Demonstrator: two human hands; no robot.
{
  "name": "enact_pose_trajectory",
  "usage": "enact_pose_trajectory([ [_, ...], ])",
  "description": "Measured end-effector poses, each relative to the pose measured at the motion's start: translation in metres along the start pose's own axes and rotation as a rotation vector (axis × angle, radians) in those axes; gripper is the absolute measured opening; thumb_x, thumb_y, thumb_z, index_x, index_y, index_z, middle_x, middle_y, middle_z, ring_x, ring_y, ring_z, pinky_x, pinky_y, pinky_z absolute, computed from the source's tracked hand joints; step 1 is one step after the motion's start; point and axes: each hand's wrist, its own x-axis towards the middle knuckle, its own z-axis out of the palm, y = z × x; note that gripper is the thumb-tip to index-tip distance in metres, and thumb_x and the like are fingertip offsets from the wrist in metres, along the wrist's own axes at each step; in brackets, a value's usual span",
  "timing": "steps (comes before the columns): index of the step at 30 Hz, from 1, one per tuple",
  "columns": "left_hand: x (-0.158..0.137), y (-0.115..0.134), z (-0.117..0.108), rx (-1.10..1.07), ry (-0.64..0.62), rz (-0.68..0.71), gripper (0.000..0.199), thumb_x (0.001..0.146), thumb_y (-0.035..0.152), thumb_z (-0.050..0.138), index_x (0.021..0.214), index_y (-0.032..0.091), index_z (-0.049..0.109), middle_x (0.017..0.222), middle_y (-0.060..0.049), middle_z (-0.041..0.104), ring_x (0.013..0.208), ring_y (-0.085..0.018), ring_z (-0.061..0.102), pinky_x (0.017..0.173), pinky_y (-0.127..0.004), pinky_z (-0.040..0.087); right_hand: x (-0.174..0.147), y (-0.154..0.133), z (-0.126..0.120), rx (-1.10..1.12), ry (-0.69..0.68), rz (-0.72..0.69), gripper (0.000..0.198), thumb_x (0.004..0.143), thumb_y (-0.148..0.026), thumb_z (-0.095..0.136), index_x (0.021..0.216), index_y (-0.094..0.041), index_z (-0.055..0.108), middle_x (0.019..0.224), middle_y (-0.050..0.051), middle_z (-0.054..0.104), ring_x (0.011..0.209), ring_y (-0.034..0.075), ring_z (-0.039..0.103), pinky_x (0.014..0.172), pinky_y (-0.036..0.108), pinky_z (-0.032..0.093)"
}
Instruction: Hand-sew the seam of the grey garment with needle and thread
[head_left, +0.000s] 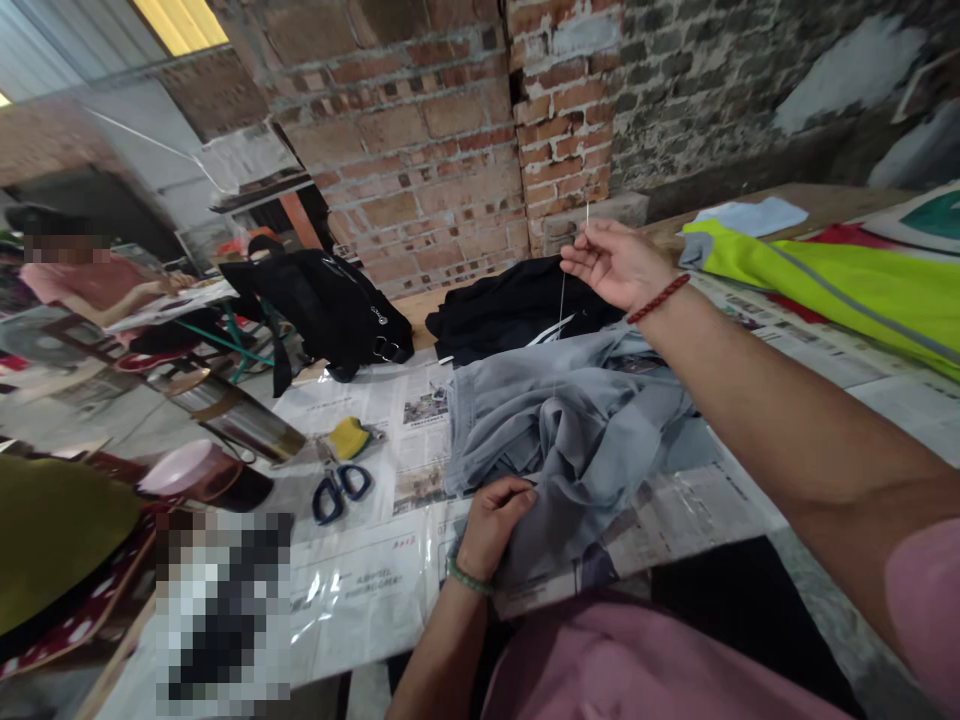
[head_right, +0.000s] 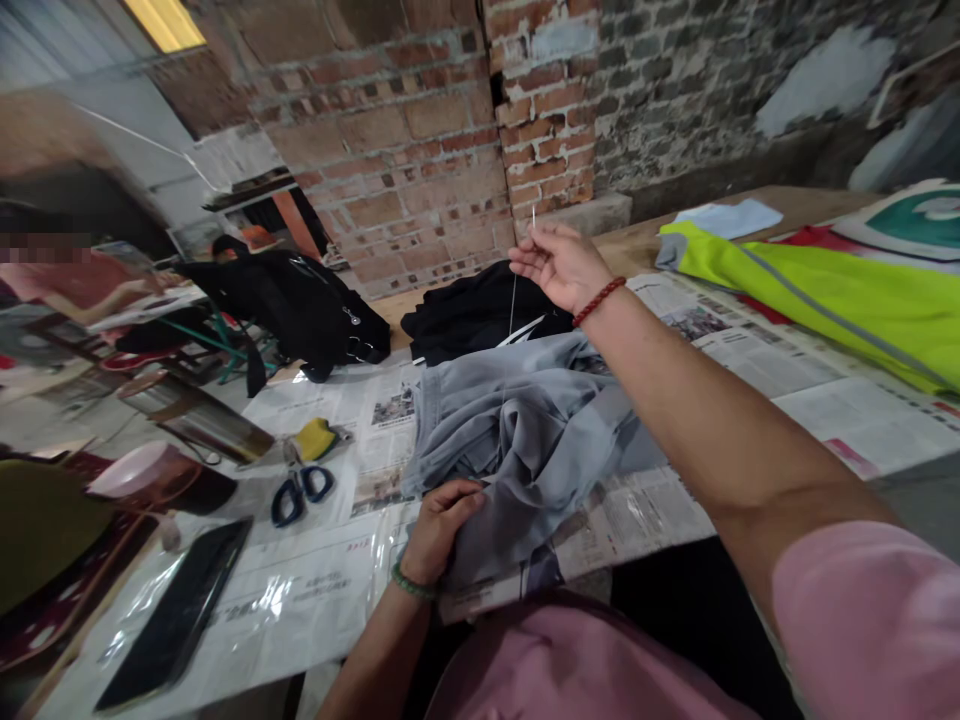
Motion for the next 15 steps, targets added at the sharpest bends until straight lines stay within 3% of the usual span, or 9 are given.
enact_pose_trajectory([
  [4, 0.001, -0.001, -0.002, 0.036, 0.045, 0.047, 0.008, 0.063, 0.023, 0.063, 0.064, 0.016, 0.067, 0.061, 0.002, 0.062, 0.058, -0.011, 0.052, 0.057, -0.020, 0.039, -0.055, 0.023, 0.000, -0.094, -0.123, 0.081, 0.007, 0.076, -0.010, 0.053, 0.079, -0.017, 0.052, 0.063, -0.004, 0.058, 0.065, 0.010, 0.062, 0.072, 0.028, 0.049],
  [8, -0.001, -0.001, -0.003, 0.075, 0.070, 0.055, 0.009, 0.063, 0.024, 0.060, 0.062, 0.016, 0.065, 0.060, 0.001, 0.061, 0.058, -0.012, 0.052, 0.057, -0.021, 0.040, -0.138, 0.061, -0.004, -0.246, -0.274, 0.279, 0.014, 0.076, -0.026, 0.057, 0.085, -0.016, 0.053, 0.062, -0.002, 0.059, 0.053, 0.010, 0.058, 0.056, 0.024, 0.047],
  [12, -0.003, 0.004, -0.003, 0.140, 0.035, 0.105, 0.015, 0.067, 0.028, 0.057, 0.068, 0.016, 0.067, 0.067, -0.001, 0.065, 0.067, -0.016, 0.055, 0.064, -0.024, 0.042, -0.208, 0.092, -0.008, -0.447, -0.337, 0.505, 0.021, 0.080, -0.036, 0.049, 0.088, -0.017, 0.052, 0.055, -0.005, 0.054, 0.037, 0.005, 0.045, 0.038, 0.017, 0.034],
  [15, -0.005, 0.007, -0.001, 0.191, -0.027, 0.132, 0.017, 0.066, 0.027, 0.056, 0.075, 0.017, 0.067, 0.075, -0.002, 0.067, 0.073, -0.018, 0.057, 0.067, -0.026, 0.043, -0.236, 0.106, -0.007, -0.553, -0.309, 0.616, 0.019, 0.079, -0.034, 0.045, 0.080, -0.017, 0.051, 0.051, -0.007, 0.050, 0.031, 0.003, 0.036, 0.032, 0.015, 0.026],
])
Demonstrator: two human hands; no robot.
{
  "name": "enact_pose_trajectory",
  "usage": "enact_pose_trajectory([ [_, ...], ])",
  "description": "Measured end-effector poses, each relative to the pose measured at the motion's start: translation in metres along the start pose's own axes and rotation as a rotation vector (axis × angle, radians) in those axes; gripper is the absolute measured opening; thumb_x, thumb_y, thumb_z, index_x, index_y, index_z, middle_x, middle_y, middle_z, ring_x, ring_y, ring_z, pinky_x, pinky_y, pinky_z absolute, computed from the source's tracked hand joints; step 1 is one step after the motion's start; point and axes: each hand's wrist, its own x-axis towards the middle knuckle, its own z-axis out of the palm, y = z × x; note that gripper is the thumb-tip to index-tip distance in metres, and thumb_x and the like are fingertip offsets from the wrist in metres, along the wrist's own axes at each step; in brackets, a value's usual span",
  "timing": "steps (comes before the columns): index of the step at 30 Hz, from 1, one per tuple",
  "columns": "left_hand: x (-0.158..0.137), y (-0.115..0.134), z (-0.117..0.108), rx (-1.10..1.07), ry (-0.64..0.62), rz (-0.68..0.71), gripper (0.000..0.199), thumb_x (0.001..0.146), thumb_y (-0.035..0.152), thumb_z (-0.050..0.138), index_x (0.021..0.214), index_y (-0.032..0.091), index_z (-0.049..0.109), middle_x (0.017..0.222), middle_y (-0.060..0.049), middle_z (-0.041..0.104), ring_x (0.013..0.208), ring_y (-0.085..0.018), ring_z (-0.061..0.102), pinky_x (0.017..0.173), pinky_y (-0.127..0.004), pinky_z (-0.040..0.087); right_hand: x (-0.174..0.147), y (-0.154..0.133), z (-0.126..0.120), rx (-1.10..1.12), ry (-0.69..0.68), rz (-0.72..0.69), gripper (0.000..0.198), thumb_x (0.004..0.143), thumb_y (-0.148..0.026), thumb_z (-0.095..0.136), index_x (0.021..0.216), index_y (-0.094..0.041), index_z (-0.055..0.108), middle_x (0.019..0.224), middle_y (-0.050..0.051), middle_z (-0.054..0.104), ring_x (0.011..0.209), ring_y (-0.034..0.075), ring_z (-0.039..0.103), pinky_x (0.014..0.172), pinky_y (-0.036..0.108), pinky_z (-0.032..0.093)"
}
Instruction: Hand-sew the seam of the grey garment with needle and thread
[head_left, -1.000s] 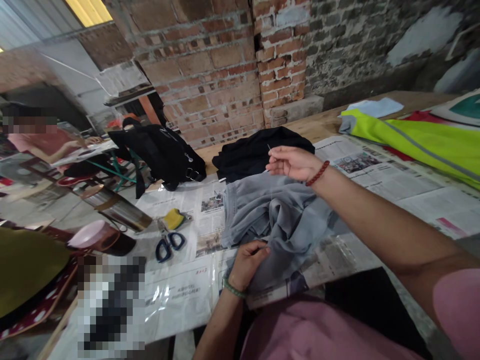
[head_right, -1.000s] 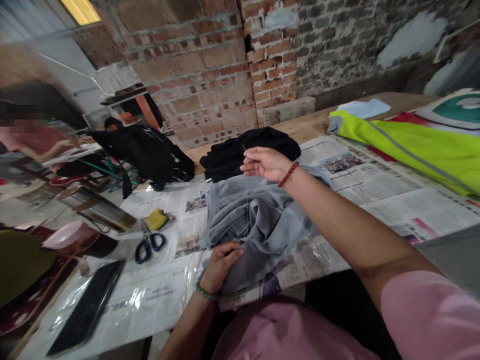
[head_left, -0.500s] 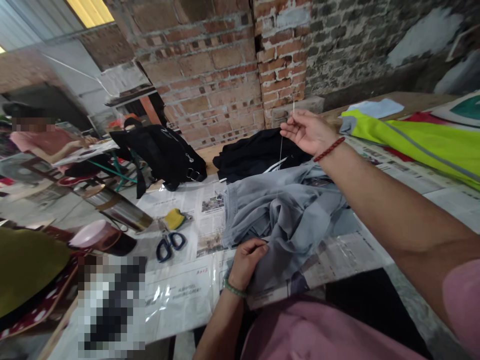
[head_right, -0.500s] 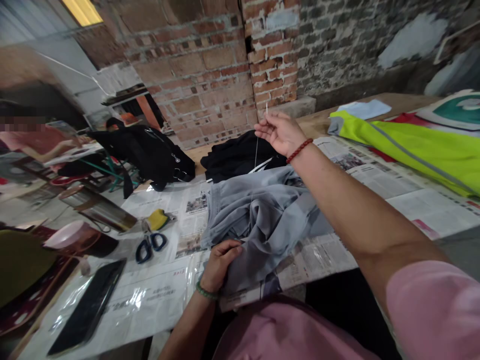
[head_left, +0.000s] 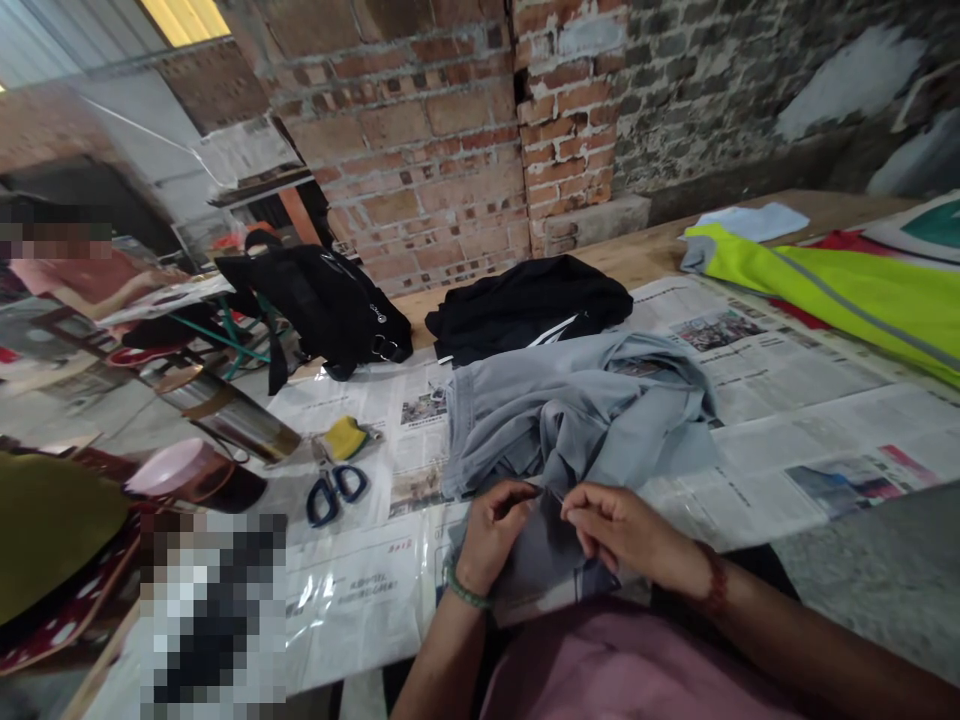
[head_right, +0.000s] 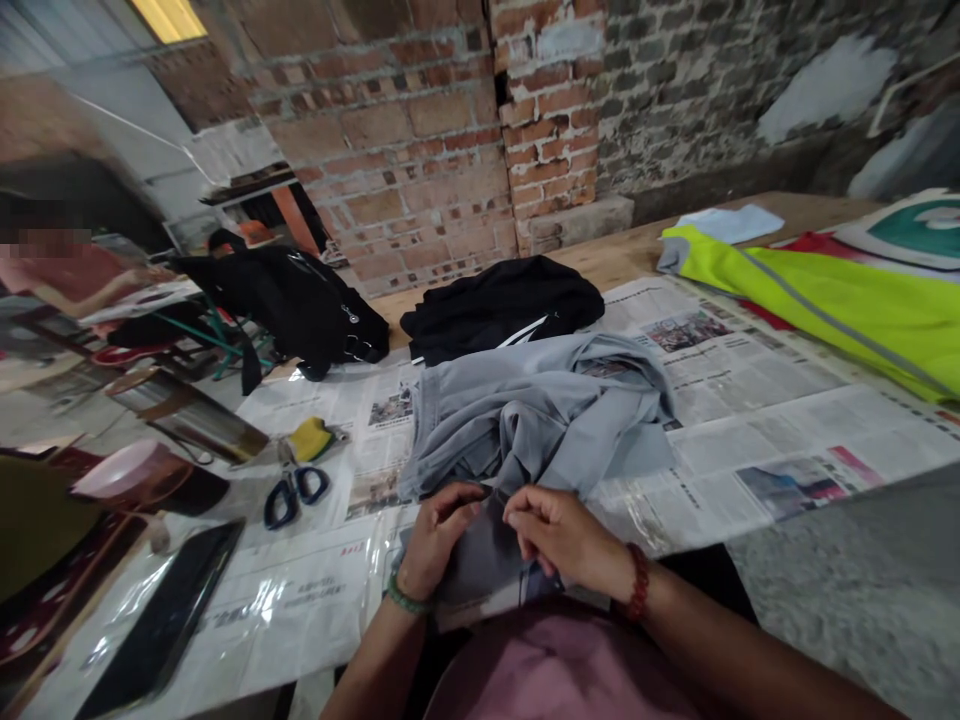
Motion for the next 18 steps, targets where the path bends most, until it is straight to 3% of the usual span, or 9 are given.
enact_pose_trajectory([
  [6, -0.002, -0.004, 0.003, 0.147, 0.065, 0.075, 0.005, 0.063, 0.019, 0.058, 0.063, 0.017, 0.063, 0.062, 0.000, 0.062, 0.062, -0.015, 0.054, 0.060, -0.024, 0.042, -0.002, 0.015, 0.011, -0.178, 0.035, 0.109, 0.017, 0.079, -0.030, 0.043, 0.076, -0.017, 0.054, 0.049, -0.005, 0.053, 0.028, 0.003, 0.036, 0.029, 0.014, 0.023],
  [18, -0.005, -0.007, 0.002, 0.199, 0.077, 0.203, 0.003, 0.065, 0.019, 0.060, 0.065, 0.017, 0.063, 0.064, 0.000, 0.062, 0.063, -0.014, 0.056, 0.062, -0.024, 0.043, 0.005, 0.009, 0.019, -0.122, 0.041, 0.082, 0.015, 0.078, -0.027, 0.043, 0.074, -0.017, 0.052, 0.047, -0.006, 0.052, 0.028, 0.004, 0.034, 0.030, 0.015, 0.022],
])
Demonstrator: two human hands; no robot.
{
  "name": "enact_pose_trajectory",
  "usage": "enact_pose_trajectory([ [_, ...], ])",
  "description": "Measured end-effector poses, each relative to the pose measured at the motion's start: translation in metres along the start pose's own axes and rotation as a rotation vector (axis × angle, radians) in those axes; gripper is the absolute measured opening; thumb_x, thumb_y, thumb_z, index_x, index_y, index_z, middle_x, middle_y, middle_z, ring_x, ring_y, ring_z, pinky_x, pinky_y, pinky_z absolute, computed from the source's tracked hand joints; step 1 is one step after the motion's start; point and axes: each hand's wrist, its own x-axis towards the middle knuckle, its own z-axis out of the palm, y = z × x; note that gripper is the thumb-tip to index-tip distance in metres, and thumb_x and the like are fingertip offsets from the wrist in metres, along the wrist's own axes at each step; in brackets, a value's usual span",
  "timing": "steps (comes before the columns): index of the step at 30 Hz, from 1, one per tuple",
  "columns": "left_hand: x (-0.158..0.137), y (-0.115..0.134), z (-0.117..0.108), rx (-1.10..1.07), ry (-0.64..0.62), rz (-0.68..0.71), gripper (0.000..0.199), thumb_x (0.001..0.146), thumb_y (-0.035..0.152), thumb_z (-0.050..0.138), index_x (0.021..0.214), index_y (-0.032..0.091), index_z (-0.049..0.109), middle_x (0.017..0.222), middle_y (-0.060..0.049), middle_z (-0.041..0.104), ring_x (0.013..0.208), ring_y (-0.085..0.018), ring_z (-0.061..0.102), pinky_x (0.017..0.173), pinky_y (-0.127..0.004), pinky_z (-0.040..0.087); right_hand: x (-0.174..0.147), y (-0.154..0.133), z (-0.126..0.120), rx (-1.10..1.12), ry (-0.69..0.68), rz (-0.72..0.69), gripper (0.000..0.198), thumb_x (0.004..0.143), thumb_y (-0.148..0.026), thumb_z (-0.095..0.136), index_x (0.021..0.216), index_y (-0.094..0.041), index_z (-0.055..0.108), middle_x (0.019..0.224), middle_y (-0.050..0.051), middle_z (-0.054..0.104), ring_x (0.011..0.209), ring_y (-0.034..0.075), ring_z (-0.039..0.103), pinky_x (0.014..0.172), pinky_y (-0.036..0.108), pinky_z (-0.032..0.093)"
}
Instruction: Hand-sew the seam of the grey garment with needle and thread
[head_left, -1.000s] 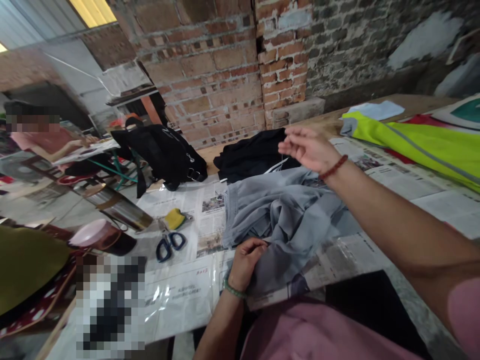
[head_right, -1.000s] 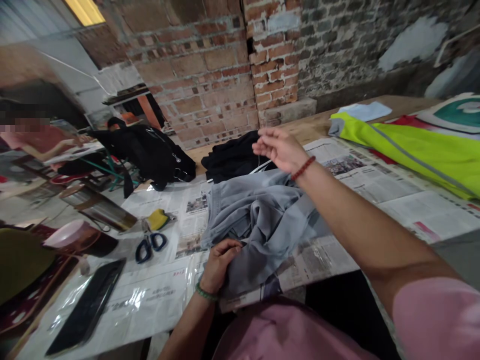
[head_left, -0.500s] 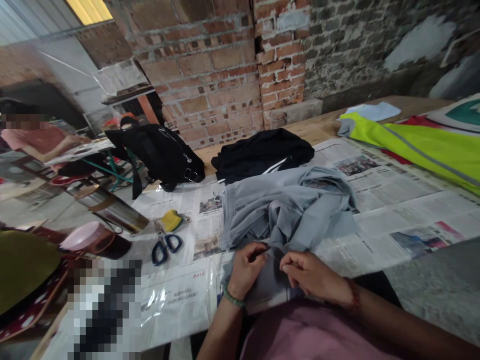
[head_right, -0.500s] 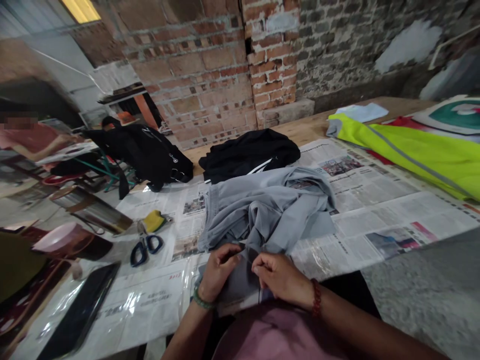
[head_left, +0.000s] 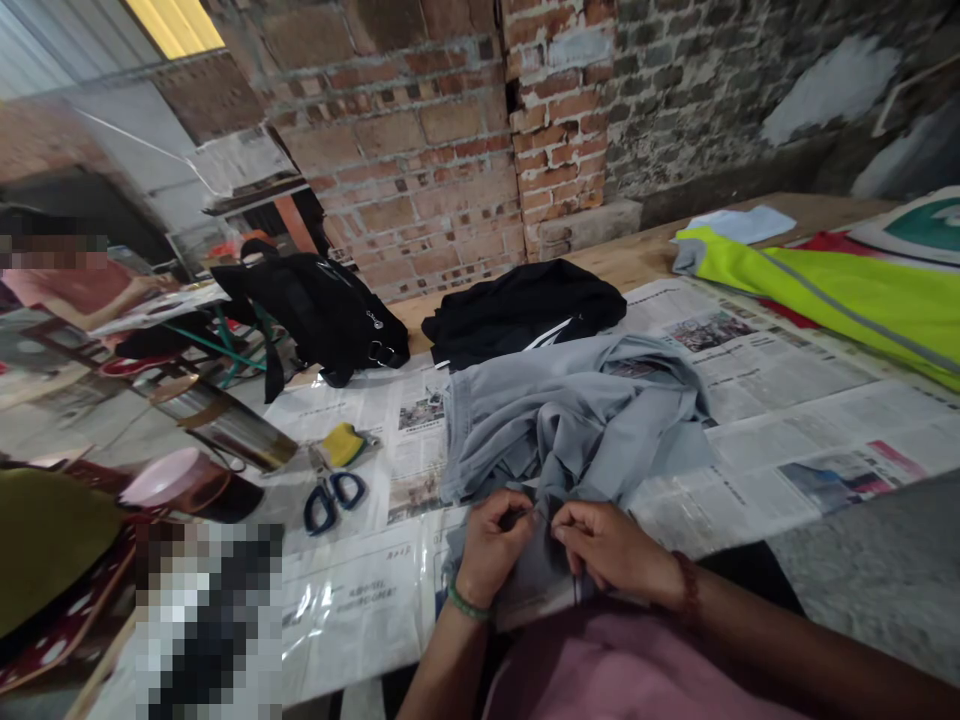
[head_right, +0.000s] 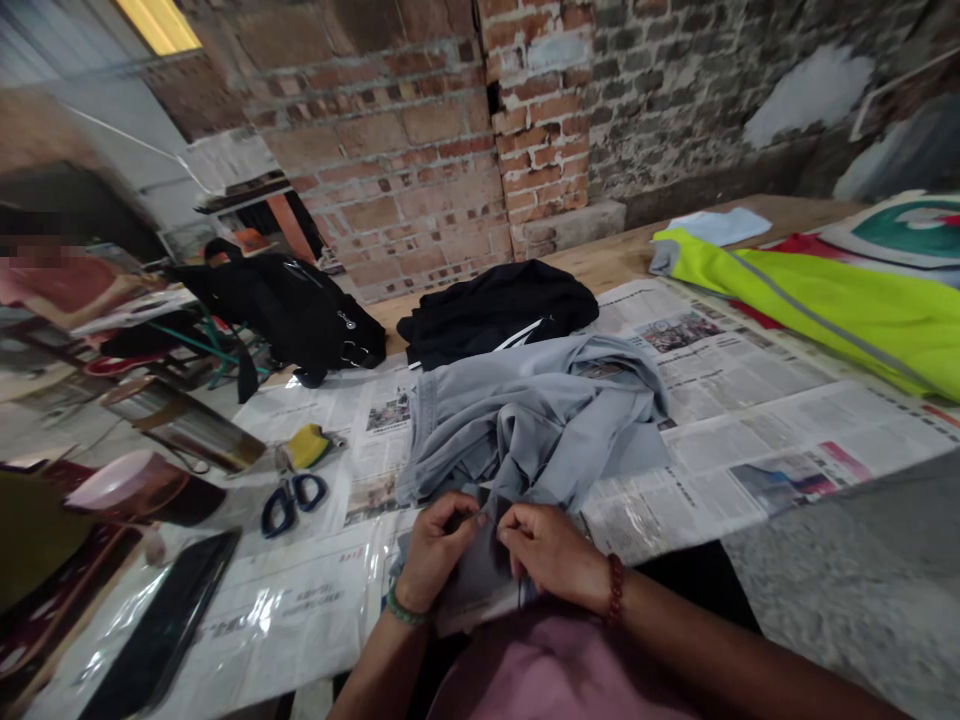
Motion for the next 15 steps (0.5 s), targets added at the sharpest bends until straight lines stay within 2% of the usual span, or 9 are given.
enact_pose_trajectory([
  [9, -0.003, 0.004, -0.001, 0.115, 0.040, 0.228, 0.007, 0.068, 0.016, 0.059, 0.067, 0.019, 0.065, 0.060, 0.000, 0.060, 0.058, -0.013, 0.057, 0.056, -0.023, 0.043, 0.004, -0.006, -0.003, 0.009, -0.015, 0.003, 0.014, 0.078, -0.025, 0.042, 0.068, -0.018, 0.050, 0.043, -0.007, 0.047, 0.026, 0.004, 0.032, 0.029, 0.015, 0.020],
  [15, -0.003, 0.004, 0.003, 0.152, -0.046, 0.299, 0.011, 0.073, 0.016, 0.056, 0.069, 0.019, 0.066, 0.060, -0.001, 0.061, 0.057, -0.012, 0.057, 0.057, -0.023, 0.045, 0.009, -0.012, 0.000, -0.022, -0.001, -0.030, 0.016, 0.081, -0.022, 0.037, 0.070, -0.018, 0.048, 0.050, -0.006, 0.051, 0.031, 0.005, 0.040, 0.033, 0.016, 0.027],
])
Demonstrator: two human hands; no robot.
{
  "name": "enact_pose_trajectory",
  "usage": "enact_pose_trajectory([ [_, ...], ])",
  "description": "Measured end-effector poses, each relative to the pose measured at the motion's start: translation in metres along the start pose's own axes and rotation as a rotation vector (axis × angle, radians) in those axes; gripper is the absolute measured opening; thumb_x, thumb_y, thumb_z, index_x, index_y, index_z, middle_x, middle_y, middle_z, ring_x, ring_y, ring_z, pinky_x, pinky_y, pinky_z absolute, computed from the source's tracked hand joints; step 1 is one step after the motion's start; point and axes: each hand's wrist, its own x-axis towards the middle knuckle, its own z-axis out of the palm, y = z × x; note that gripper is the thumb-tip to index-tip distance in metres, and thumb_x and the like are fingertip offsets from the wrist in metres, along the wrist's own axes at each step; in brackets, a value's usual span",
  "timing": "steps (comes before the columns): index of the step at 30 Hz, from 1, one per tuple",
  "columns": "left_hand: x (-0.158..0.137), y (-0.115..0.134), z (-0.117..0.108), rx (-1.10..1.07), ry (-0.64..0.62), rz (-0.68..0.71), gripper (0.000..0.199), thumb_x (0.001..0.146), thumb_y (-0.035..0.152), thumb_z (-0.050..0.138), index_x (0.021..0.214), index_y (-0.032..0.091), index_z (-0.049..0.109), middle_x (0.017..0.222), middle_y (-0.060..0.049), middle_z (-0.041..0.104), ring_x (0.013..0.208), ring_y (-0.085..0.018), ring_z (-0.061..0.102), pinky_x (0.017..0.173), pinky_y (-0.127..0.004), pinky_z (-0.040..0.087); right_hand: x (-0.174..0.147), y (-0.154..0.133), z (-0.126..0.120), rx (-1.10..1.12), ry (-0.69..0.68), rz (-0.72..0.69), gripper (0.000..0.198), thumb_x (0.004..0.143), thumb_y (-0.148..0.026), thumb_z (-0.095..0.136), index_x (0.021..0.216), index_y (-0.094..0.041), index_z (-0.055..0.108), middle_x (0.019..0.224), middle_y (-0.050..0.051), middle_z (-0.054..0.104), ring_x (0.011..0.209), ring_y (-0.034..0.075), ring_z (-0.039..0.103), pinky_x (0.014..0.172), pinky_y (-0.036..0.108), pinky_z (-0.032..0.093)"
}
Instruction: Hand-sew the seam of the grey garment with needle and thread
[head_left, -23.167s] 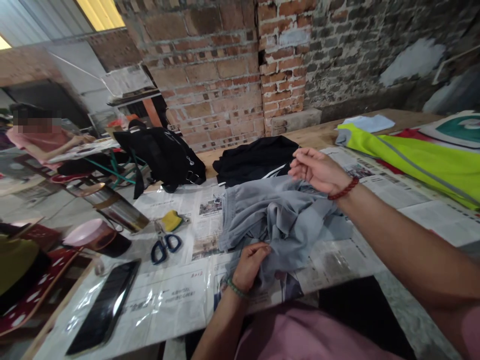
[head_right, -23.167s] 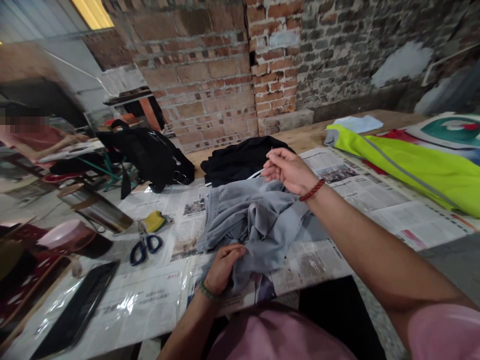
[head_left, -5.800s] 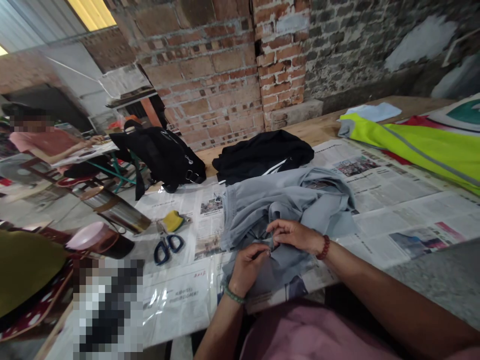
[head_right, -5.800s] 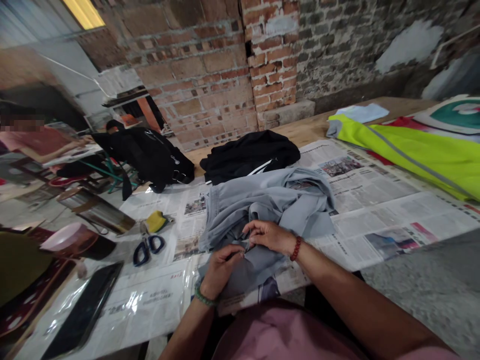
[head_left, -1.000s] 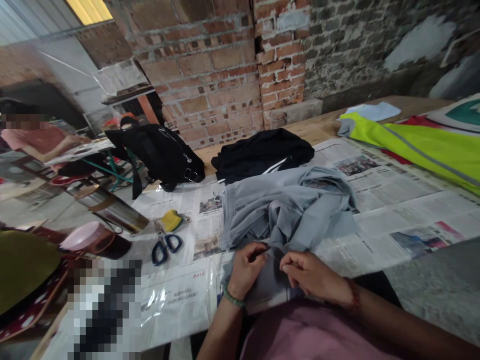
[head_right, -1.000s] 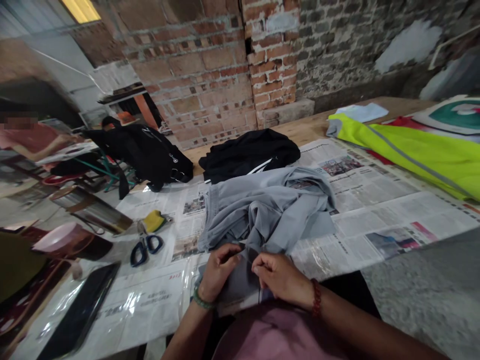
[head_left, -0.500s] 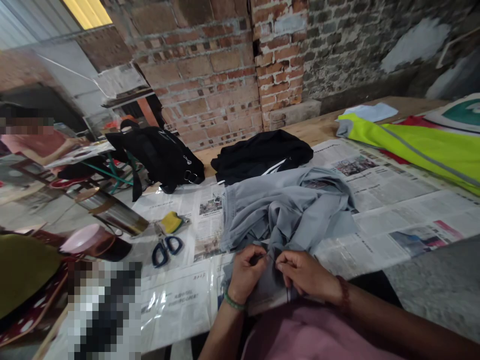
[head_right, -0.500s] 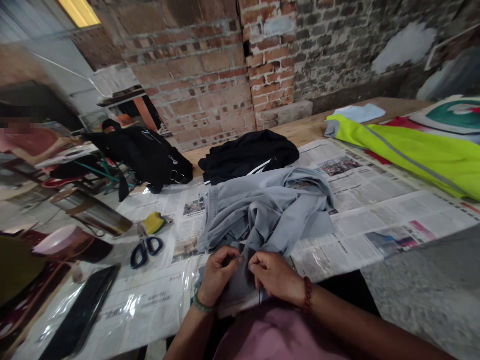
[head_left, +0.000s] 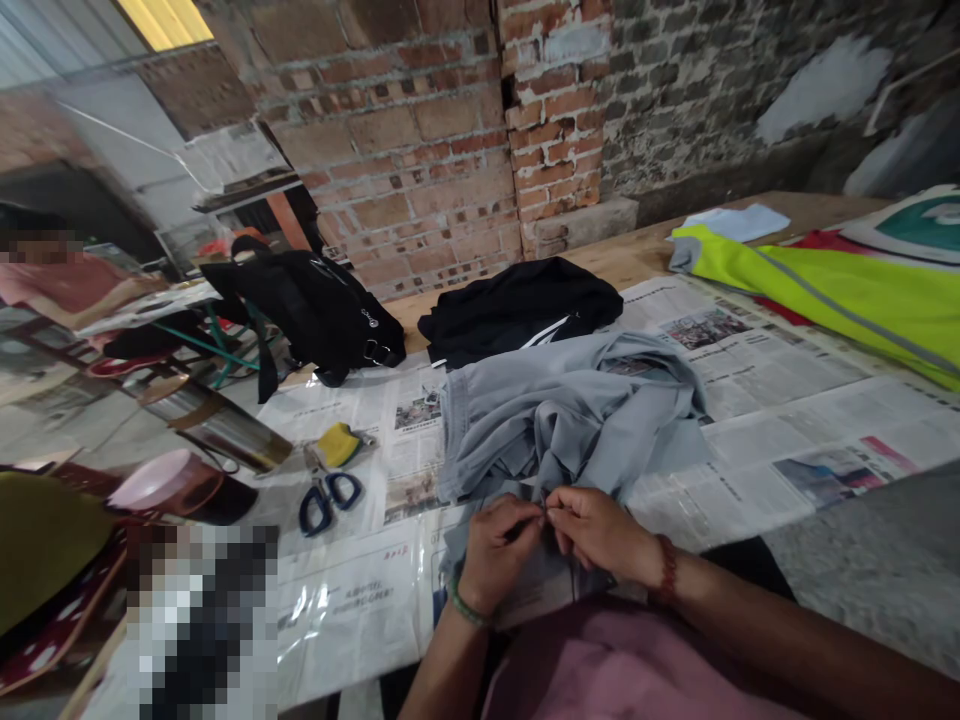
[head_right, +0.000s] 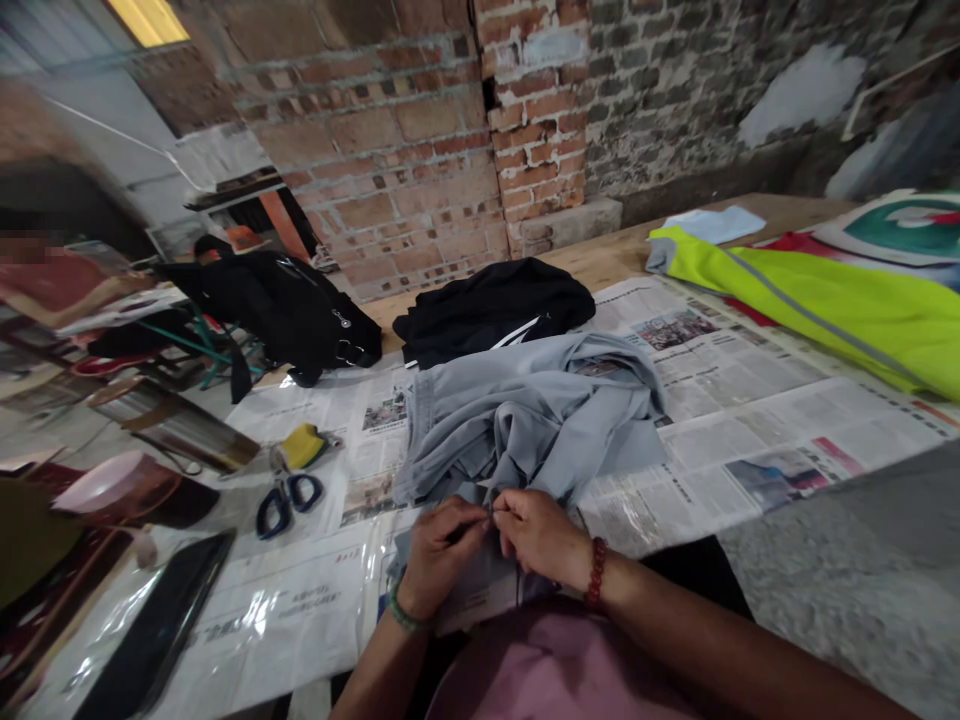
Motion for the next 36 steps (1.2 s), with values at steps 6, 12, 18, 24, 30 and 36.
enact_pose_trajectory([
  [6, -0.001, -0.003, 0.000, 0.036, 0.071, 0.005, 0.011, 0.073, 0.014, 0.055, 0.072, 0.019, 0.065, 0.063, -0.001, 0.060, 0.061, -0.013, 0.057, 0.058, -0.023, 0.045, -0.011, -0.016, -0.027, -0.386, 0.016, -0.156, 0.021, 0.083, -0.026, 0.037, 0.081, -0.018, 0.057, 0.070, 0.002, 0.064, 0.050, 0.011, 0.058, 0.050, 0.022, 0.041],
  [12, -0.002, -0.002, -0.002, 0.062, 0.071, 0.090, 0.014, 0.076, 0.014, 0.051, 0.079, 0.019, 0.064, 0.069, -0.003, 0.061, 0.065, -0.013, 0.058, 0.060, -0.023, 0.046, 0.013, -0.037, -0.051, -0.361, 0.290, -0.524, 0.031, 0.081, -0.016, 0.039, 0.109, -0.023, 0.052, 0.102, 0.004, 0.062, 0.096, 0.016, 0.057, 0.084, 0.029, 0.041],
  [18, -0.006, 0.002, 0.000, 0.184, 0.108, 0.120, 0.016, 0.079, 0.013, 0.049, 0.082, 0.020, 0.063, 0.071, -0.004, 0.062, 0.067, -0.013, 0.059, 0.062, -0.023, 0.047, 0.027, -0.026, -0.036, -0.355, 0.124, -0.354, 0.036, 0.081, -0.015, 0.036, 0.113, -0.016, 0.052, 0.065, 0.001, 0.062, 0.067, 0.015, 0.059, 0.069, 0.027, 0.042],
  [24, -0.004, -0.001, 0.004, 0.209, 0.132, 0.135, 0.016, 0.079, 0.012, 0.050, 0.084, 0.019, 0.063, 0.072, -0.004, 0.063, 0.066, -0.012, 0.059, 0.061, -0.022, 0.047, 0.005, -0.014, -0.038, -0.321, 0.127, -0.230, 0.031, 0.079, -0.022, 0.043, 0.107, -0.018, 0.057, 0.054, -0.003, 0.055, 0.054, 0.012, 0.053, 0.057, 0.023, 0.039],
  [30, -0.004, -0.003, 0.006, 0.218, 0.128, 0.191, 0.017, 0.079, 0.011, 0.051, 0.086, 0.019, 0.063, 0.072, -0.004, 0.062, 0.066, -0.013, 0.060, 0.061, -0.022, 0.047, 0.013, -0.006, -0.033, 0.001, -0.068, -0.029, 0.030, 0.080, -0.036, 0.045, 0.090, -0.014, 0.063, 0.051, -0.005, 0.047, 0.035, 0.004, 0.037, 0.037, 0.017, 0.026],
  [36, -0.006, -0.004, 0.007, 0.206, 0.095, 0.187, 0.019, 0.079, 0.010, 0.050, 0.091, 0.018, 0.063, 0.075, -0.005, 0.062, 0.069, -0.013, 0.059, 0.064, -0.022, 0.048, 0.018, -0.007, -0.028, 0.205, -0.060, -0.014, 0.027, 0.069, -0.036, 0.059, 0.078, -0.011, 0.062, 0.046, -0.007, 0.042, 0.035, 0.003, 0.032, 0.035, 0.016, 0.022],
])
